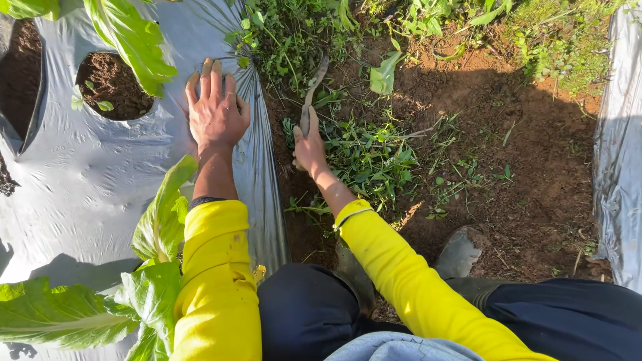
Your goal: The person uses a sickle to remove weeds from the soil between rows of cabbage plants. The person repeatedly cuts the weeds at the base and pulls them out by hand, clearing the area around the crop plants.
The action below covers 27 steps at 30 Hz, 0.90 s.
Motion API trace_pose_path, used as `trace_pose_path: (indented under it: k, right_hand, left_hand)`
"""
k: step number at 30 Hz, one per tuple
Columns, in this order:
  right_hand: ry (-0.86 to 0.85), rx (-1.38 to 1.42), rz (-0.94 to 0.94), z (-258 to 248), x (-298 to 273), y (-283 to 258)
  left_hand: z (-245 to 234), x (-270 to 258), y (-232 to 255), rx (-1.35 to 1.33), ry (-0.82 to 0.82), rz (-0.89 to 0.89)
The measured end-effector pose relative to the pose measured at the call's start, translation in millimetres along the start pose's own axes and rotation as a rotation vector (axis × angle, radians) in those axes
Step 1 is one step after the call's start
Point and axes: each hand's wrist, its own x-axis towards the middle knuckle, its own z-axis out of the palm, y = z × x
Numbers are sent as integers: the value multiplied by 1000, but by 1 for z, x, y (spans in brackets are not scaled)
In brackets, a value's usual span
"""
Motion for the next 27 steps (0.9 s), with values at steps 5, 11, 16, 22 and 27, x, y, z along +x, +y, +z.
trace_pose_path:
  k: [5, 11, 16, 22, 27]
  right_hand:
    - [-123, 48, -18, -5, -90, 68]
    - [-78, 136, 52, -10, -85, 65]
    - [22, 85, 8, -11, -24, 24]
    - [-34, 66, -56, 4, -3, -10]
    - [-196, 336, -63, -3, -59, 14]
  left_hand:
    - [-2, 5, 1, 20, -7, -8]
    - [1, 3, -3, 20, -51, -9]
    - [0, 2, 0, 27, -24, -5]
    - [-8, 4, 3, 63, -3, 1]
    - [-13, 8, 8, 55, 143, -3]
